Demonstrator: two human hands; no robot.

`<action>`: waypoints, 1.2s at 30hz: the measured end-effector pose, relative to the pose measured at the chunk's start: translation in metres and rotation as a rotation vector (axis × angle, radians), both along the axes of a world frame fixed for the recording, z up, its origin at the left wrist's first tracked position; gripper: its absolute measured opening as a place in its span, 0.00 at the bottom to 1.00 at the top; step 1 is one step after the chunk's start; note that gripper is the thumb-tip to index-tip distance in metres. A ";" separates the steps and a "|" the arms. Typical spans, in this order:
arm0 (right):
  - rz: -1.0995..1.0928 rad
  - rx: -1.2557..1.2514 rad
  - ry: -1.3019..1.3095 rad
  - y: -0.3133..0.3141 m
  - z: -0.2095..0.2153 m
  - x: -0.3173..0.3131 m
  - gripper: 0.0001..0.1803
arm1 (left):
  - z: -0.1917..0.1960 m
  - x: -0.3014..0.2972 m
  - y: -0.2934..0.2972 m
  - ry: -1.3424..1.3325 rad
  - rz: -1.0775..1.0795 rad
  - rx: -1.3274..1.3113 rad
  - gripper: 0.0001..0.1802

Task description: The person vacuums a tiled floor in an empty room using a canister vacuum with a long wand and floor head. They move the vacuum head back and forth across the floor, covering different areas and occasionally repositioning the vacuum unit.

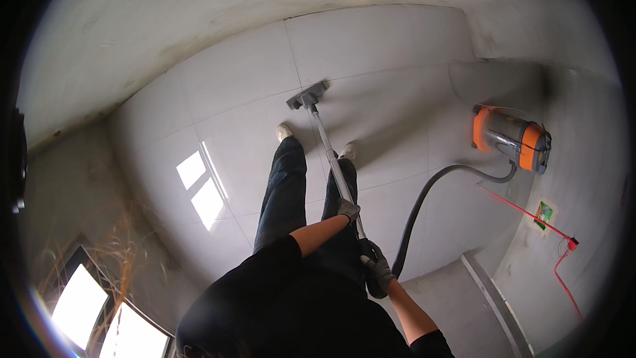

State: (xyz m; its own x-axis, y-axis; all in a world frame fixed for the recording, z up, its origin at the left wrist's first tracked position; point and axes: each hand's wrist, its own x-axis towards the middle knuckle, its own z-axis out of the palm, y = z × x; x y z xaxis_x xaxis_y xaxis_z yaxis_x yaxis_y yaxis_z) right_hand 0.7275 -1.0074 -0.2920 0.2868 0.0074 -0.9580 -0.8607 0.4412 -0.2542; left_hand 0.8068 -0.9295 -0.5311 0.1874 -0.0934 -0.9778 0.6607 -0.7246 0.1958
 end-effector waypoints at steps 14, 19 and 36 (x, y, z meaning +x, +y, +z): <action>-0.062 0.362 0.016 0.072 -0.150 0.248 0.19 | -0.086 0.293 0.064 -0.306 0.587 0.065 0.21; -0.009 0.399 -0.046 0.059 -0.110 0.182 0.24 | -0.062 0.205 0.062 -0.554 0.430 0.165 0.24; 0.121 0.040 -0.184 0.078 -0.116 0.251 0.25 | -0.111 0.287 0.078 -0.265 0.327 0.121 0.24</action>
